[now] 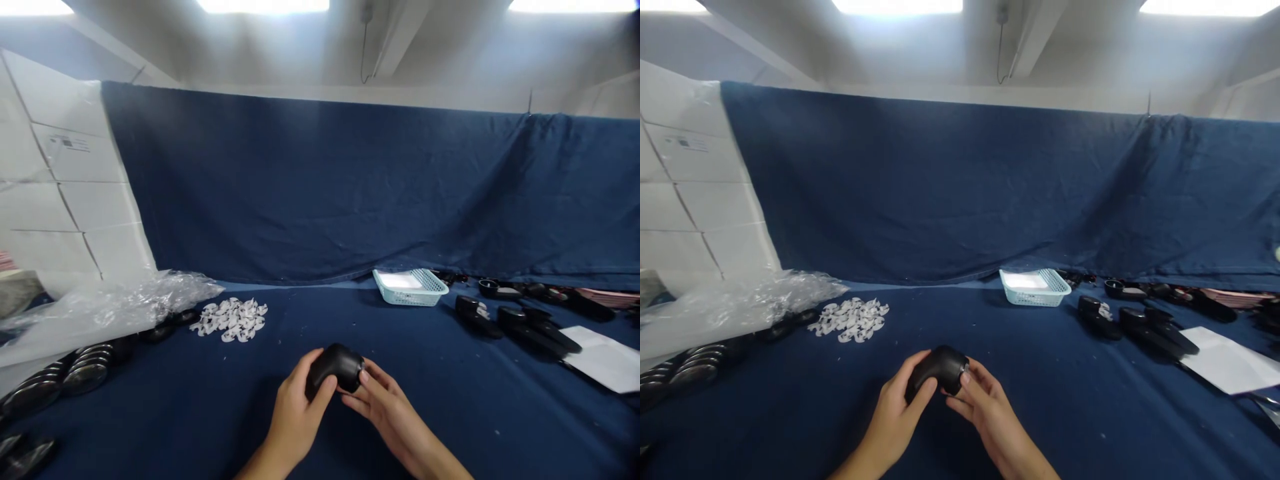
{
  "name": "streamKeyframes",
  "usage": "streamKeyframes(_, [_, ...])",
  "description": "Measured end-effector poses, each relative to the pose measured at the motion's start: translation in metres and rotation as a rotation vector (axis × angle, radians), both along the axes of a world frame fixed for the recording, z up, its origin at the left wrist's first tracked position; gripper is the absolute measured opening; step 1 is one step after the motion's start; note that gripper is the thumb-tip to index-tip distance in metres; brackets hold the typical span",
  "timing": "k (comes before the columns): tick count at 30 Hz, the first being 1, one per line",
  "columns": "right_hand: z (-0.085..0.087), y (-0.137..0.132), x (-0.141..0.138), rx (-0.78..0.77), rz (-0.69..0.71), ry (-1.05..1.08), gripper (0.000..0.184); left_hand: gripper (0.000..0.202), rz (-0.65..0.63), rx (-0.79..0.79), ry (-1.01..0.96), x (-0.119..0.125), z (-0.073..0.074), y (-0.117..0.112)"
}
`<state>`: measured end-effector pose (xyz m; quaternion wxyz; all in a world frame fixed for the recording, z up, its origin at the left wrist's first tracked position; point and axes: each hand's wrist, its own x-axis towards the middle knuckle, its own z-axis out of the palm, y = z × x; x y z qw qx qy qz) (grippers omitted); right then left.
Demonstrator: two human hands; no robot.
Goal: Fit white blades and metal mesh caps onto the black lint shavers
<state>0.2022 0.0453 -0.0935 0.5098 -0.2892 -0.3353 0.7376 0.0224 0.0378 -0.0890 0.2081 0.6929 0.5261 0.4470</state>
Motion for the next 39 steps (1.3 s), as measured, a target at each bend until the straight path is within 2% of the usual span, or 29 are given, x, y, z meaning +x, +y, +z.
streamKeyframes(3, [-0.004,0.004,0.002,-0.053,-0.007,-0.047,0.064,0.04,0.035,-0.045,0.017,0.003,-0.003,0.001])
streamKeyframes(8, [-0.006,0.008,0.004,-0.042,-0.013,-0.102,0.068,0.038,0.028,-0.085,0.031,0.006,-0.004,0.004])
streamKeyframes(12, [-0.005,0.008,0.006,-0.036,-0.014,-0.093,0.061,0.037,0.029,-0.087,0.034,0.005,-0.005,0.006])
streamKeyframes(14, [-0.004,0.008,0.007,-0.049,0.006,0.027,0.053,0.04,0.035,-0.039,0.056,0.004,-0.007,0.006])
streamKeyframes(17, [-0.004,0.008,0.007,-0.146,0.051,0.235,0.044,0.053,0.036,0.13,0.207,0.005,-0.007,0.0])
streamKeyframes(20, [-0.008,0.007,0.005,-0.287,0.02,0.274,0.041,0.067,-0.028,0.282,0.4,0.01,-0.003,-0.01])
streamKeyframes(22, [-0.012,0.007,0.003,-0.353,-0.026,0.249,0.036,0.071,-0.079,0.308,0.457,0.014,0.0,-0.015])
streamKeyframes(25, [-0.015,0.006,0.003,-0.375,-0.078,0.188,0.029,0.073,-0.097,0.283,0.447,0.018,0.001,-0.017])
streamKeyframes(30, [-0.011,0.006,0.006,-0.323,-0.125,0.066,0.03,0.076,-0.095,0.233,0.361,0.02,-0.007,-0.011])
streamKeyframes(39, [-0.011,0.006,0.006,-0.354,-0.129,-0.002,0.03,0.071,-0.089,0.066,0.248,0.024,-0.009,-0.014])
